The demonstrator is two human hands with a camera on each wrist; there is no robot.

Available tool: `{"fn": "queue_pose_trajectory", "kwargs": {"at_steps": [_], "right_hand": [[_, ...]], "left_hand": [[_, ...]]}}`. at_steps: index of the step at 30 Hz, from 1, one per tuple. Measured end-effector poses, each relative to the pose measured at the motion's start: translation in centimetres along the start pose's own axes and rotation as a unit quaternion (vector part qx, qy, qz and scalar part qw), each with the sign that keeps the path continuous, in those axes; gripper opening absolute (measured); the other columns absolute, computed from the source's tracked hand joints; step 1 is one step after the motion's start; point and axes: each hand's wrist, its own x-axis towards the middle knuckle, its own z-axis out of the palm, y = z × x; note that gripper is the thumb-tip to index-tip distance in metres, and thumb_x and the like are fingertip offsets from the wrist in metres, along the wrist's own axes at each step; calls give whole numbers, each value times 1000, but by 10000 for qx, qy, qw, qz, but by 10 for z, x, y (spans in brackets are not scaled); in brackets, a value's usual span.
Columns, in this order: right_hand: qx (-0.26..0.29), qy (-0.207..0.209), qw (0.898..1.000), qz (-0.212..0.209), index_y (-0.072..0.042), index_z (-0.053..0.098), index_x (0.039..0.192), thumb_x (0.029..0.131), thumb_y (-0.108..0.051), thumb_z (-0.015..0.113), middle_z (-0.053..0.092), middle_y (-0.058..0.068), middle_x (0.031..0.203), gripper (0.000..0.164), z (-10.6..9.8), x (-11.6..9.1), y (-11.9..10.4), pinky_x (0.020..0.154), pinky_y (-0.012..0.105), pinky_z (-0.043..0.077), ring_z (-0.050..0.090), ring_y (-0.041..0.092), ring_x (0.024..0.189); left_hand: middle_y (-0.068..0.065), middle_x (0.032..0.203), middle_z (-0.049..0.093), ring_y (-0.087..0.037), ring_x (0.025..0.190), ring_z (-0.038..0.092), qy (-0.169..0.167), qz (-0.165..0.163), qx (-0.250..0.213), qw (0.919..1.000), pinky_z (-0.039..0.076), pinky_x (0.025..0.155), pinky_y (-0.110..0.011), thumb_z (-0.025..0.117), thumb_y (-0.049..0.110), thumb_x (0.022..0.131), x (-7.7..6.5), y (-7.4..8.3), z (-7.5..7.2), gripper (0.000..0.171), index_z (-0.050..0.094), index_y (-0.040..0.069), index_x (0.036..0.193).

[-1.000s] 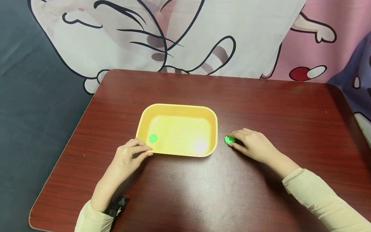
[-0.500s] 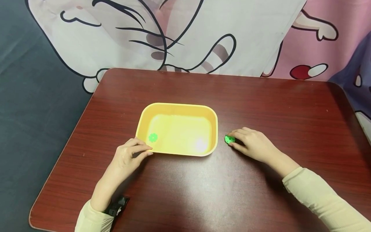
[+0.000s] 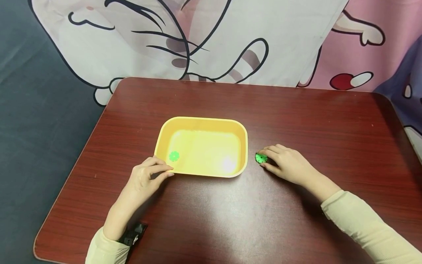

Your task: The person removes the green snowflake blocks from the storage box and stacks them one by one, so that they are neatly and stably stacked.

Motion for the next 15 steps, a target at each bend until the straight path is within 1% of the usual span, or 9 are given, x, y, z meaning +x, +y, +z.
{"fn": "queue_pose_trajectory", "kwargs": {"at_steps": [5, 9, 15], "right_hand": [[5, -45, 10000, 65, -15, 65, 114, 76, -25, 75, 64, -4, 106, 40, -1, 0, -1, 74, 38, 51, 57, 13, 96], [18, -85, 9998, 178, -15, 65, 113, 76, -25, 76, 64, -5, 106, 40, -2, -1, -1, 75, 37, 51, 58, 13, 97], [61, -77, 9997, 232, -14, 65, 110, 76, -24, 77, 64, -6, 104, 38, -5, -2, -1, 77, 36, 50, 58, 11, 96]], "left_hand": [[-1, 77, 63, -14, 78, 58, 22, 14, 2, 10000, 52, 76, -29, 82, 2, 66, 0, 0, 0, 17, 74, 3, 81], [-1, 77, 63, -14, 78, 58, 42, 59, -1, 10000, 52, 71, -27, 82, 2, 65, 0, -1, 1, 17, 75, 3, 80], [-1, 77, 63, -15, 78, 58, 38, 84, 55, 9999, 52, 69, -26, 82, 2, 66, 0, -1, 1, 17, 75, 3, 81]]}}
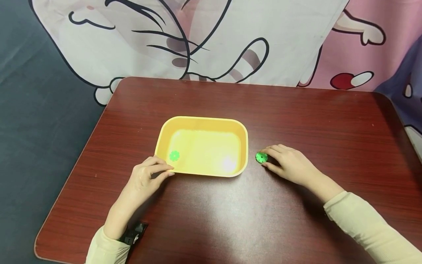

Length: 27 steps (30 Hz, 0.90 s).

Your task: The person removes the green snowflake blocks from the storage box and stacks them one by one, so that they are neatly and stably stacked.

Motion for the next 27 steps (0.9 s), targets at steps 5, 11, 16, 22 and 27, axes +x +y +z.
{"fn": "queue_pose_trajectory", "kwargs": {"at_steps": [5, 11, 16, 22, 27], "right_hand": [[-7, -7, 10000, -8, -13, 66, 108, 74, -23, 78, 64, -5, 103, 37, -9, 7, -3, 79, 36, 49, 58, 12, 97], [127, 47, 9999, -8, -12, 64, 114, 73, -17, 79, 64, -2, 108, 44, -30, 20, -6, 86, 30, 44, 57, 14, 102], [291, 82, 9994, -181, -13, 64, 115, 70, -17, 81, 63, -3, 110, 48, -48, 42, -12, 90, 21, 40, 56, 13, 104], [396, -102, 9976, -557, -15, 64, 113, 74, -22, 79, 63, -4, 108, 42, -61, 78, -34, 83, 31, 48, 57, 11, 102], [471, -660, 9934, -817, -16, 61, 117, 81, -25, 73, 61, -3, 113, 39, -59, 113, -56, 82, 34, 49, 59, 11, 95]], "left_hand": [[-1, 78, 63, -15, 78, 58, 6, -45, 24, 10000, 51, 66, -24, 82, 2, 66, -1, 0, -3, 17, 75, 3, 81], [-1, 80, 63, -16, 80, 58, -82, -137, 23, 9999, 50, 65, -22, 81, 4, 68, 0, 2, -4, 15, 75, 4, 82], [-1, 80, 63, -16, 80, 58, -174, -241, 38, 9996, 50, 66, -22, 81, 6, 70, 0, 3, -5, 14, 75, 4, 83], [-2, 81, 63, -16, 81, 57, -234, -259, -75, 9994, 49, 65, -21, 80, 6, 71, -1, 5, -7, 13, 75, 4, 83], [-2, 81, 63, -16, 82, 57, -246, -207, -49, 9995, 49, 66, -23, 79, 6, 72, -1, 4, -8, 12, 75, 4, 83]]}}
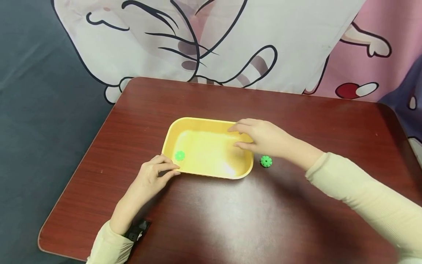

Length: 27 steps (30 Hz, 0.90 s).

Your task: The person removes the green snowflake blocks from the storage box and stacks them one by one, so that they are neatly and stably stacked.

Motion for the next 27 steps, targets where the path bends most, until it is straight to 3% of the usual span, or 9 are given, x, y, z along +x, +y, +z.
{"fn": "queue_pose_trajectory", "kwargs": {"at_steps": [5, 12, 17, 27], "right_hand": [[-31, -612, 9975, -343, -16, 59, 121, 84, -31, 69, 60, -2, 116, 41, 4, 45, -22, 89, 37, 48, 58, 16, 105], [125, -1119, 9907, -764, -12, 58, 125, 85, -25, 70, 60, 1, 120, 44, 27, 95, -49, 92, 34, 47, 58, 17, 107], [51, -1449, 9846, -974, -8, 55, 126, 86, -23, 68, 59, 3, 121, 45, 46, 114, -57, 99, 33, 41, 53, 21, 115], [-344, -1948, 9745, -1059, -11, 55, 127, 86, -25, 66, 57, 4, 126, 44, 76, 134, -63, 99, 39, 42, 50, 22, 120]], "left_hand": [[-1, 81, 62, -16, 82, 57, -71, -42, -12, 10000, 49, 67, -24, 78, 6, 73, -1, -1, -2, 10, 75, 5, 83], [-1, 82, 62, -16, 84, 56, -203, -178, -94, 9996, 50, 71, -25, 77, 7, 75, 0, 0, -4, 9, 75, 6, 84], [0, 83, 63, -16, 85, 57, -253, -99, -108, 9996, 50, 74, -27, 75, 8, 77, 2, 1, -4, 7, 75, 6, 83], [0, 81, 63, -15, 83, 57, -169, -39, -20, 9998, 49, 73, -27, 75, 8, 77, -1, -1, -5, 6, 74, 6, 82]]}}
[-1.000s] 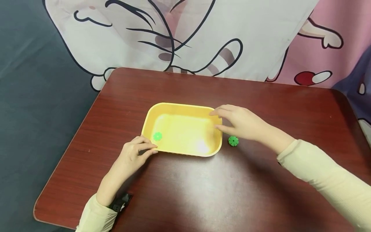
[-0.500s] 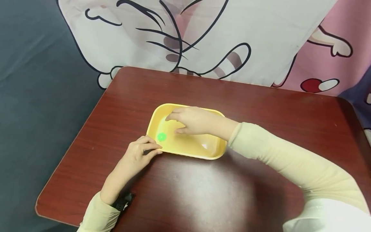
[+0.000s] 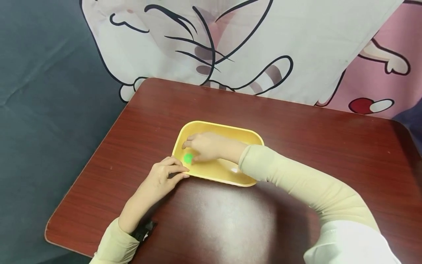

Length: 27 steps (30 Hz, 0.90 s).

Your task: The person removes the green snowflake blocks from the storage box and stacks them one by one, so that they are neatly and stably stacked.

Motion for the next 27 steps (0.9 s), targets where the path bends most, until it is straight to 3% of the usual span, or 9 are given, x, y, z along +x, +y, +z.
{"fn": "queue_pose_trajectory", "kwargs": {"at_steps": [7, 10, 15, 19, 22, 27], "right_hand": [[264, -183, 9992, -248, -6, 57, 123, 83, -26, 70, 58, 8, 120, 46, 17, 4, 3, 94, 38, 46, 55, 23, 111], [458, -83, 9983, -348, -4, 60, 119, 81, -28, 73, 58, 8, 117, 47, 26, 4, 7, 93, 36, 47, 56, 22, 109], [1204, 138, 9926, -114, -5, 63, 114, 77, -25, 77, 57, 4, 107, 43, 38, 4, 12, 90, 29, 45, 54, 16, 100], [1755, 82, 9844, 123, -5, 64, 109, 77, -23, 77, 55, 2, 98, 39, 40, 7, 14, 81, 24, 44, 50, 13, 89], [1810, -21, 9833, 197, -4, 63, 105, 77, -23, 77, 53, 2, 95, 36, 38, 10, 14, 78, 23, 43, 48, 13, 86], [1459, -103, 9889, 267, -6, 62, 102, 77, -26, 77, 54, 1, 93, 36, 33, 13, 14, 78, 23, 44, 49, 12, 84]], "left_hand": [[0, 80, 62, -15, 81, 57, -11, 51, -48, 10000, 50, 71, -25, 76, 8, 76, -2, 2, 5, 6, 74, 6, 82], [0, 80, 63, -15, 80, 58, 20, 113, -37, 9999, 50, 70, -25, 76, 8, 76, -2, 3, 7, 6, 74, 5, 81], [0, 80, 63, -15, 81, 58, 20, 112, -25, 9999, 49, 71, -25, 76, 8, 75, -2, 3, 6, 7, 74, 5, 81], [0, 81, 63, -15, 82, 58, -35, 69, 19, 10000, 49, 71, -25, 77, 8, 75, -1, 4, 3, 7, 75, 5, 81], [0, 81, 63, -15, 82, 57, -82, 35, 34, 10000, 49, 70, -24, 76, 9, 76, 0, 4, 1, 7, 75, 5, 81], [1, 80, 63, -14, 81, 58, -113, 43, 141, 9998, 49, 69, -24, 75, 8, 77, 2, 5, -1, 5, 74, 6, 81]]}}
